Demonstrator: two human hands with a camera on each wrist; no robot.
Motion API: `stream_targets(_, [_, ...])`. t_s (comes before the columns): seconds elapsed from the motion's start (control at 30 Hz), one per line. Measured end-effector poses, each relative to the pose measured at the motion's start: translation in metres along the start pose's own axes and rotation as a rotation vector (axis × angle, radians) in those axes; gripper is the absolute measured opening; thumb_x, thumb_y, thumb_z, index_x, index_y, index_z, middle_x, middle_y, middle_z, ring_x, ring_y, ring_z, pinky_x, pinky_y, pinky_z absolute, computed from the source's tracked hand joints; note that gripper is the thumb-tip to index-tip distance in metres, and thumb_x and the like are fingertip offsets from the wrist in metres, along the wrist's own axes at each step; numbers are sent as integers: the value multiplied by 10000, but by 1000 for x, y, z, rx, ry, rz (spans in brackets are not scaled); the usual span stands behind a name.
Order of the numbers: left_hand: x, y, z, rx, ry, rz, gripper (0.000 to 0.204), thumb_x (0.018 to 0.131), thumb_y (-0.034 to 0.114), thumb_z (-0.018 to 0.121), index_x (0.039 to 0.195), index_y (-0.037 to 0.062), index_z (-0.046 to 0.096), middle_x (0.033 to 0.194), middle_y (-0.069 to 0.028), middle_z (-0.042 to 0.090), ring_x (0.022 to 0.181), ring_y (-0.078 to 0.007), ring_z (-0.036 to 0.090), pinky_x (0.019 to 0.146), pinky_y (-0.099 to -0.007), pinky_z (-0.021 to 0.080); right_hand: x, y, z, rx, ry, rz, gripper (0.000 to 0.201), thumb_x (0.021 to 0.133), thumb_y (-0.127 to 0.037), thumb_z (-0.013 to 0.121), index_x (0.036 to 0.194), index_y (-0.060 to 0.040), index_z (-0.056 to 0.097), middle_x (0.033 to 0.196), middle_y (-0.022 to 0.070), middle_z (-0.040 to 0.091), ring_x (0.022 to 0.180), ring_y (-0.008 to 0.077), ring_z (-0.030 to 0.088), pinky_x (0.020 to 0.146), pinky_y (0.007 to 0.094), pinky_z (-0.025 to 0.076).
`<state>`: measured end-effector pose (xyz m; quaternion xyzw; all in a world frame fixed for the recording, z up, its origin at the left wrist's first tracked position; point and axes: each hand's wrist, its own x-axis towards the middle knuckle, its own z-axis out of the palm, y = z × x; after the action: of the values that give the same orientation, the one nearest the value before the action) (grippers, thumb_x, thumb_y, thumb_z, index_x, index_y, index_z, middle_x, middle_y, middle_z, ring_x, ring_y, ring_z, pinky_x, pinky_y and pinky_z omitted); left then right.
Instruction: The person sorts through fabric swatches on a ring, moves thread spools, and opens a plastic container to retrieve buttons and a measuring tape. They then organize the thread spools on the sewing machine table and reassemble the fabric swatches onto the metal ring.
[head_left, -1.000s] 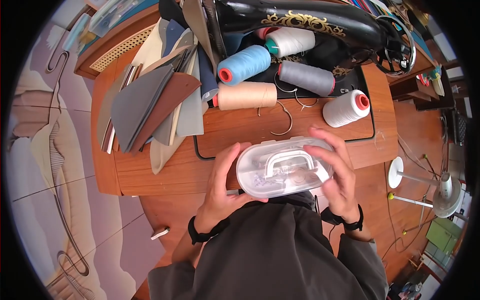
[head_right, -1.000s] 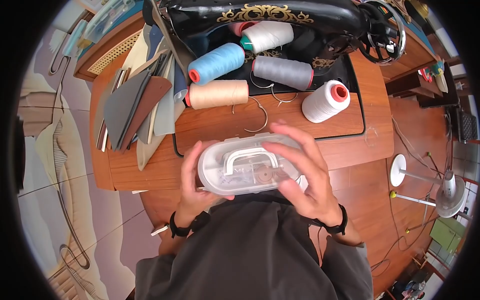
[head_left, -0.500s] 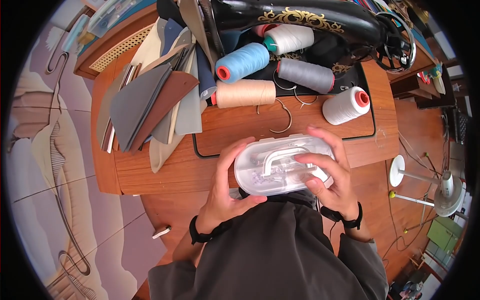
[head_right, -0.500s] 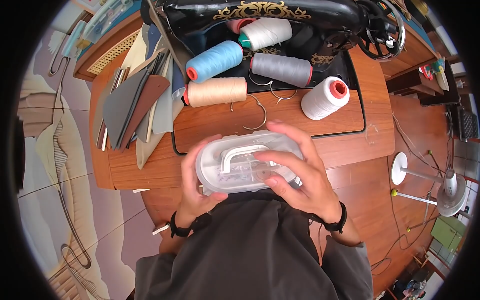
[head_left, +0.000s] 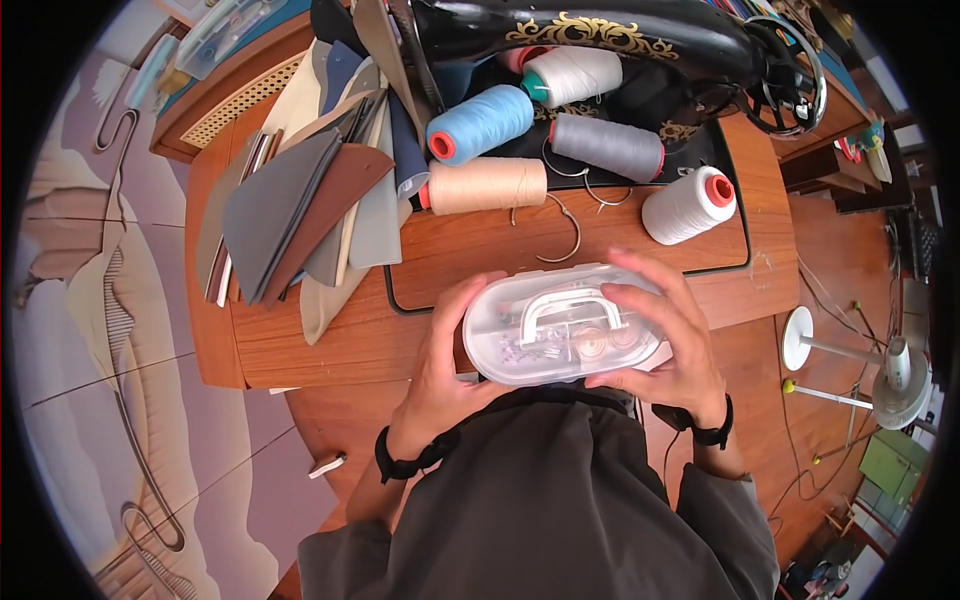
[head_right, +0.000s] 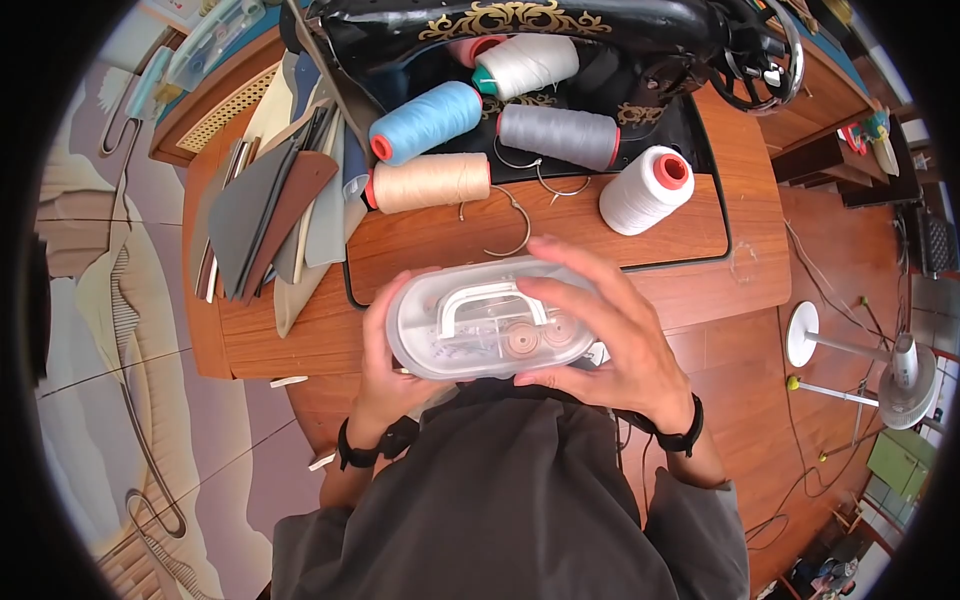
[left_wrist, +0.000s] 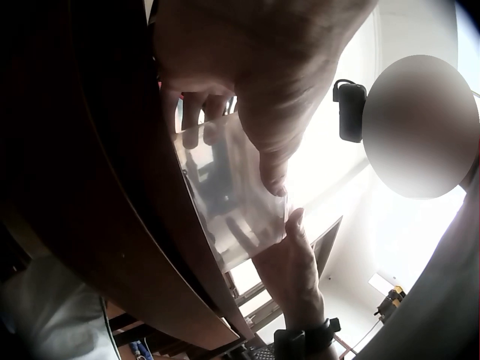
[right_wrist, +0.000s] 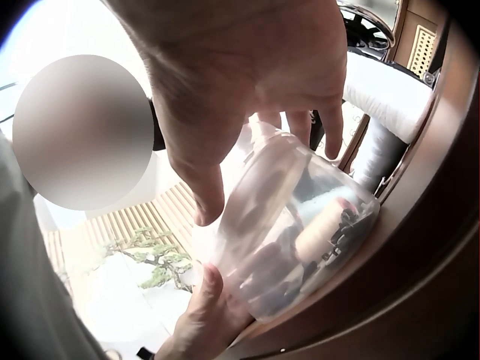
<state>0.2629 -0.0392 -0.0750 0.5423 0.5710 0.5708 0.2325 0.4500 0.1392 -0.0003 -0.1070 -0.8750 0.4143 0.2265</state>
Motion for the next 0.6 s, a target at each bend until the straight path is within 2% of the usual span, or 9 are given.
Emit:
stream_targets(0.1, [3,4,0,16,4,-10,1139,626,120,942,1495,39,210,1435,-282,418,1302,-359,502,1061,-465,466,-1,3,1,7,3,3,681,628,-185,909,1246,-73,646,1453,169,470,1317,361,499,1053,440,452])
stream_targets(0.2, [11,7,-1,-1,0,101,1127,621,137,943,1504,108,244,1394,-293,441,1273,-394,518,1027,-482,487,-4,5,3,0,-18,-22,733,628,-196,915,1291,-82,622,1478,184,441,1351,373,464,1078,454,426])
stream_targets(0.3, [11,3,-3,177,9,241,1042,617,145,943,1463,170,335,1353,-300,460,1236,-423,538,982,-484,514,-9,0,13,-33,110,6,676,660,-197,912,1248,-45,615,1437,209,451,1296,339,503,1049,431,436])
stream_targets(0.37, [11,6,-3,198,13,200,941,612,143,942,1392,177,416,1337,-298,469,1218,-435,550,956,-476,532,-25,8,31,83,567,-7,580,707,-192,892,1175,-17,597,1399,227,429,1222,282,517,1007,401,441])
stream_targets(0.4, [11,7,-2,198,13,200,941,612,143,942,1392,177,416,1337,-298,469,1218,-435,550,956,-476,532,-36,19,42,196,822,-107,395,743,-182,869,995,-12,616,1139,188,577,980,232,596,878,350,493])
stream_targets(0.43, [12,8,0,146,50,183,862,629,98,922,1361,177,473,1353,-275,480,1201,-420,565,950,-452,530,-48,19,40,196,821,-107,395,743,-182,869,995,-12,616,1139,188,577,980,232,596,878,350,493])
stream_targets(0.5, [11,8,1,95,83,166,787,646,54,902,1329,177,530,1370,-253,490,1185,-406,580,943,-428,529,-65,13,32,225,372,182,346,741,-185,881,954,-3,678,880,114,683,763,191,659,718,299,539])
stream_targets(0.53, [10,6,1,97,82,168,787,646,47,899,1329,177,530,1371,-253,489,1181,-405,583,941,-428,529,-65,11,35,223,379,185,346,741,-185,881,954,-3,678,880,114,683,763,191,659,718,299,539])
stream_targets(0.6, [11,6,2,94,74,174,787,646,40,897,1328,178,529,1371,-253,488,1178,-403,586,938,-428,529,-47,-3,42,102,263,273,321,719,-183,898,931,-6,735,706,56,708,585,139,652,575,252,528])
